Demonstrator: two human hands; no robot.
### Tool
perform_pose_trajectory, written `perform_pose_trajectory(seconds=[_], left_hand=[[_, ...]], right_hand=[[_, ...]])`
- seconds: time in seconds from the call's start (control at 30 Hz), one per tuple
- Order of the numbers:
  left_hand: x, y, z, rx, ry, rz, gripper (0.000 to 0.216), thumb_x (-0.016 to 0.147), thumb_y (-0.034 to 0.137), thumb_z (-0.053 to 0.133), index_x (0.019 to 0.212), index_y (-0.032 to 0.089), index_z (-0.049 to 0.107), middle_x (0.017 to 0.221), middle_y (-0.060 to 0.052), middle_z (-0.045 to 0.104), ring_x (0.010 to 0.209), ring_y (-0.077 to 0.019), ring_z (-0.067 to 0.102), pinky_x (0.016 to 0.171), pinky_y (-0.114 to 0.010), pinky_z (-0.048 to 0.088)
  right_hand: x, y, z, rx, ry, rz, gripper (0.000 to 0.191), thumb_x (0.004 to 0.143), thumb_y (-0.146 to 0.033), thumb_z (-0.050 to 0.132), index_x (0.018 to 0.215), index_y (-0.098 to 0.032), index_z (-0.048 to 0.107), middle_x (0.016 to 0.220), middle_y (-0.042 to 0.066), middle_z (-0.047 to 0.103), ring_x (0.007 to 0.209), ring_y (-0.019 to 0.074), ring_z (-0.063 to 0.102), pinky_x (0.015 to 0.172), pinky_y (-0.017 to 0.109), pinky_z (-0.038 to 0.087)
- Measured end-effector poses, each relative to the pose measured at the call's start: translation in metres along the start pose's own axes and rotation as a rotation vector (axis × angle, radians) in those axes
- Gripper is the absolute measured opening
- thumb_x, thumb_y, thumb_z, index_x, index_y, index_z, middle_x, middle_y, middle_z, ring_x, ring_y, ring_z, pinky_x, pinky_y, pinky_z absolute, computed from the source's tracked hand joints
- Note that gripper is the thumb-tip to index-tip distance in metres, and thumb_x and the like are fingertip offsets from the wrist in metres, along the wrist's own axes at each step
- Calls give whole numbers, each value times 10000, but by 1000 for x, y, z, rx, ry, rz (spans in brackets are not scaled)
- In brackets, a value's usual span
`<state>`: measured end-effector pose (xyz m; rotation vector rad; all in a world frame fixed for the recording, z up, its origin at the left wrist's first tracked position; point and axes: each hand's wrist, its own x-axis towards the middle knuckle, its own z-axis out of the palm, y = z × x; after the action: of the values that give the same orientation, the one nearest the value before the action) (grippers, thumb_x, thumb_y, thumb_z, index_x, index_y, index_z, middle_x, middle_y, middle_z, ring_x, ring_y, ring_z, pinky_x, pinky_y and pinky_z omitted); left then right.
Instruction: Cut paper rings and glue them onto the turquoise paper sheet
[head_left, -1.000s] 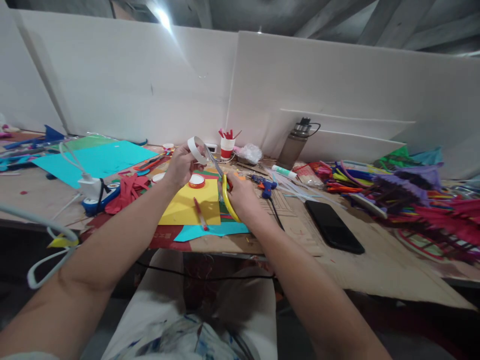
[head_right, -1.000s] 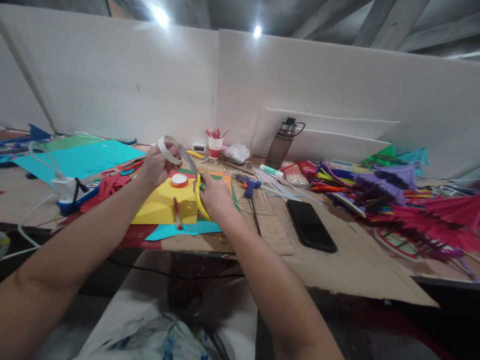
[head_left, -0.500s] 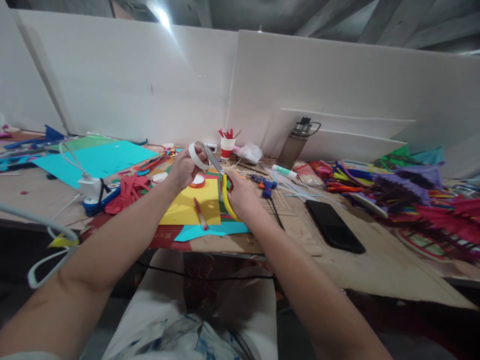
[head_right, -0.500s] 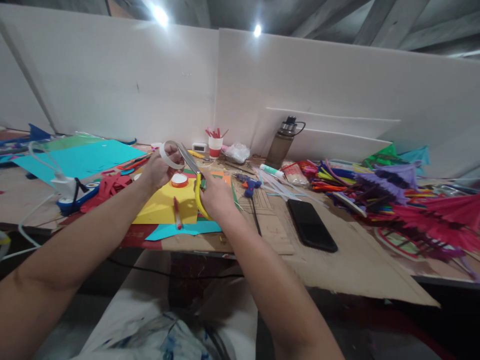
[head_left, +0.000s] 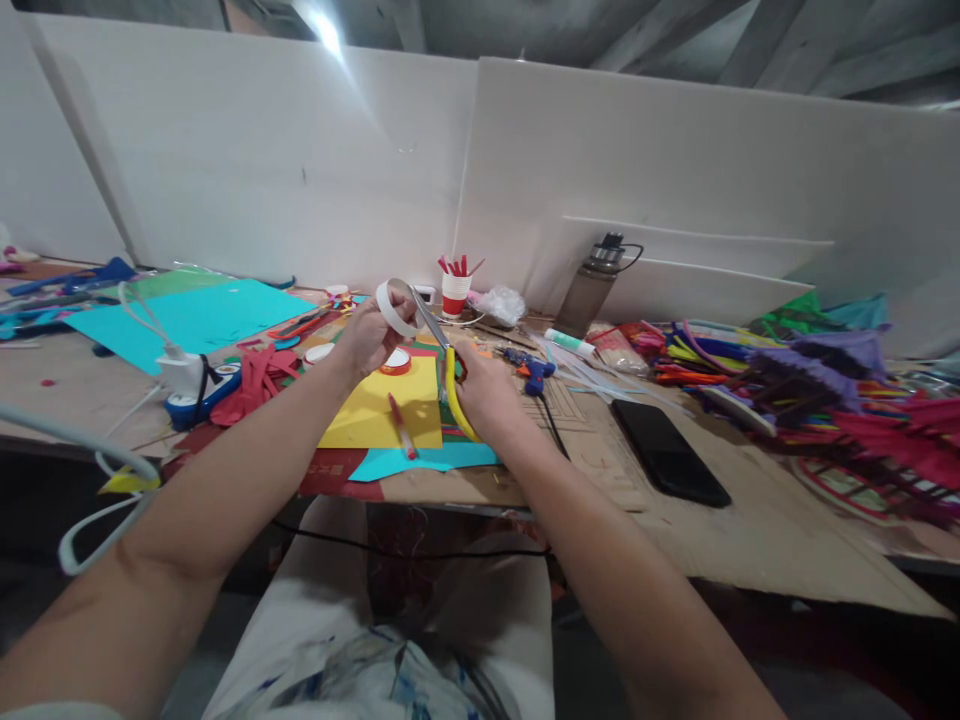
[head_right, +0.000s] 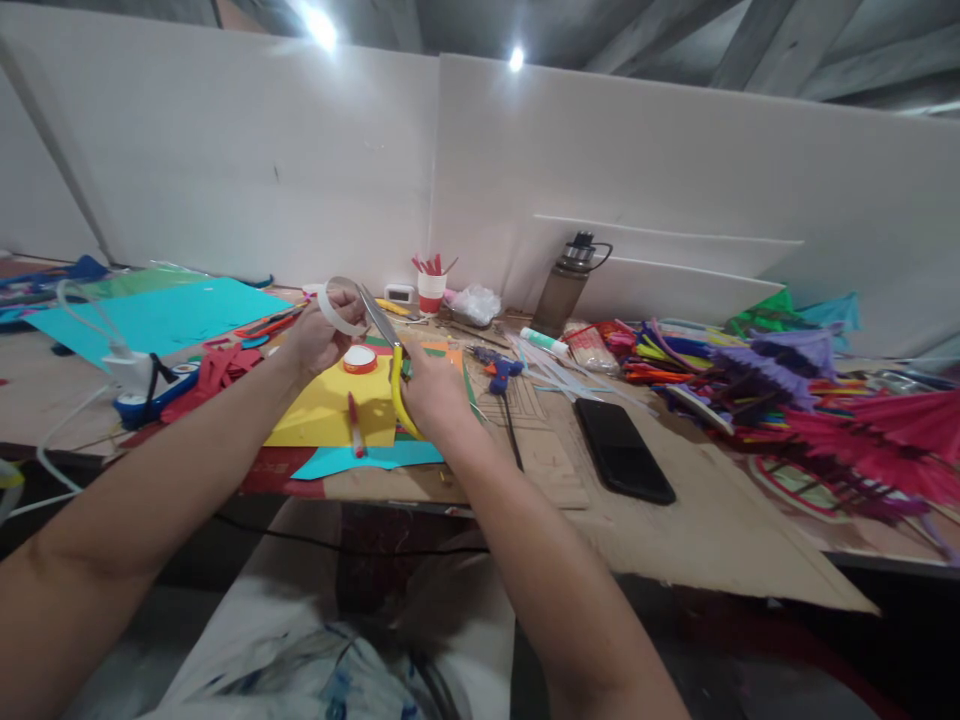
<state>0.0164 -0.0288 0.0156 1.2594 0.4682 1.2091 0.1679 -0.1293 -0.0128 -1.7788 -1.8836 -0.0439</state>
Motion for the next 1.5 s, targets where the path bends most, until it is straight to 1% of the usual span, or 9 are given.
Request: perform_pose_trajectory(seconds=[0.17,0.33,0.4,0.53,0.67,0.77,1.1,1.3,1.5], left_hand=[[0,2,-1,7,-20,-16,195,754,186,707,677,154,530,575,34,522,454,-59,498,412,-184,378],[2,3,-4,53,16,175,180,761,229,722,702,171,563,613,22,555,523,-78,548,466,-193,423],[3,3,-5,70,21,213,170,769,223,717,698,168,573,610,18,560,528,-74,543,477,-189,422],[1,2,-2,63,48,169,164,771,200,716,689,159,580,592,19,557,516,-65,528,482,-180,411],[-3,-2,3,18,-2,68,200,751,205,752,683,151,572,583,26,552,510,-63,529,495,-179,421],[-3,-4,3,-3,-11,36,221,747,210,768,686,150,564,587,27,562,506,-60,534,497,-175,421],[0,-4,0,-2,-55,52,244,707,207,799,676,155,562,598,24,568,516,-69,544,498,-187,423],[-4,-2,3,72,27,145,229,718,258,789,725,171,578,620,29,575,537,-83,556,525,-209,438],[0,-5,0,62,-9,146,222,718,253,783,706,172,577,634,24,576,539,-75,548,542,-205,454]], right_hand=[[0,0,-1,-17,-2,10,353,929,-347,435,1189,-198,623,909,100,738,796,239,649,641,289,360],[1,0,0,-6,-19,19,339,933,-358,444,1169,-201,631,912,107,738,811,243,657,644,290,377],[1,0,0,-1,-18,14,340,936,-372,446,1170,-207,629,918,104,738,819,245,659,655,292,392],[0,1,2,-12,14,-4,392,925,-387,471,1249,-208,601,994,112,729,887,257,657,712,309,428],[0,4,4,-36,36,6,452,919,-360,473,1338,-213,555,1038,125,709,931,270,647,752,329,447],[1,5,5,-50,43,10,448,920,-350,465,1341,-226,552,1030,122,704,919,272,645,745,332,449],[1,4,4,-59,40,17,435,940,-388,438,1328,-235,563,982,117,710,877,270,649,704,322,433],[1,4,4,-33,22,11,424,948,-396,424,1300,-219,580,979,115,714,881,260,642,710,312,425],[2,5,3,14,40,-21,439,919,-373,476,1310,-202,575,968,99,715,871,243,631,732,311,428]])
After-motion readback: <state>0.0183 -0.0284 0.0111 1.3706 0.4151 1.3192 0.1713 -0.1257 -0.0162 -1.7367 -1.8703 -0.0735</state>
